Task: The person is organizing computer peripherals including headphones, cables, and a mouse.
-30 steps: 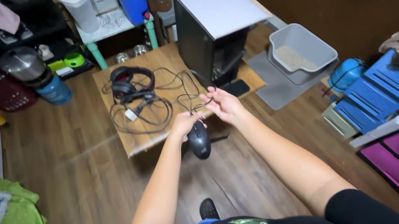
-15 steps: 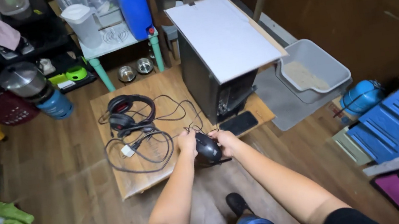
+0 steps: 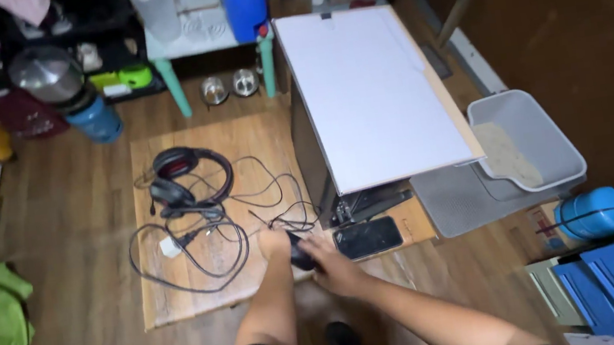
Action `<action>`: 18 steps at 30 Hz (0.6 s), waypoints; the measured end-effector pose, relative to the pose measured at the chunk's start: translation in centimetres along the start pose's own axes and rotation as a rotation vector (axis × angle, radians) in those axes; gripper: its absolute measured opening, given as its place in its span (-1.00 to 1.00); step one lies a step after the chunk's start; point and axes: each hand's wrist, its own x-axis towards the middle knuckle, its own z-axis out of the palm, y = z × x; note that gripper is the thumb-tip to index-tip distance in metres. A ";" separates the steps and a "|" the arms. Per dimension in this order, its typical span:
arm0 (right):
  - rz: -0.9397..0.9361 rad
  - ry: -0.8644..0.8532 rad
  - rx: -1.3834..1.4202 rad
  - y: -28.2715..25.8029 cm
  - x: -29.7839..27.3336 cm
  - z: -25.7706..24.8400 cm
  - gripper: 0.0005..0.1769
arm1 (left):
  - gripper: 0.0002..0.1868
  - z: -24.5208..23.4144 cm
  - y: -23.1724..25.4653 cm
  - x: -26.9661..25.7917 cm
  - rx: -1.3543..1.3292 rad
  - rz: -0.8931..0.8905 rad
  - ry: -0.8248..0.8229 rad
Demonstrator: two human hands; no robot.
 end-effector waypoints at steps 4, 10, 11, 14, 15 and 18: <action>-0.008 -0.582 -0.339 -0.2 1.2 -0.9 0.03 | -0.31 -0.6 3.4 -0.9 0.046 -0.095 -0.015; 0.037 -0.729 -0.367 2.4 3.1 -0.2 -0.12 | -0.04 -4.4 7.0 -3.0 0.081 -0.211 -0.096; 0.024 -0.741 -0.371 2.4 3.3 -0.2 -0.12 | -0.04 -3.3 5.2 -1.9 0.075 -0.223 -0.085; 0.010 -0.756 -0.378 1.6 3.8 -0.8 -0.14 | 0.03 -2.3 2.1 -0.2 0.136 -0.047 -0.043; 0.038 -0.704 -0.378 0.7 3.9 -1.2 -0.23 | 0.01 -3.7 2.5 -0.7 0.134 -0.006 -0.010; -0.048 -0.490 -0.300 0.4 4.6 -0.5 -0.38 | -0.09 -7.6 2.1 -1.9 0.085 0.024 0.015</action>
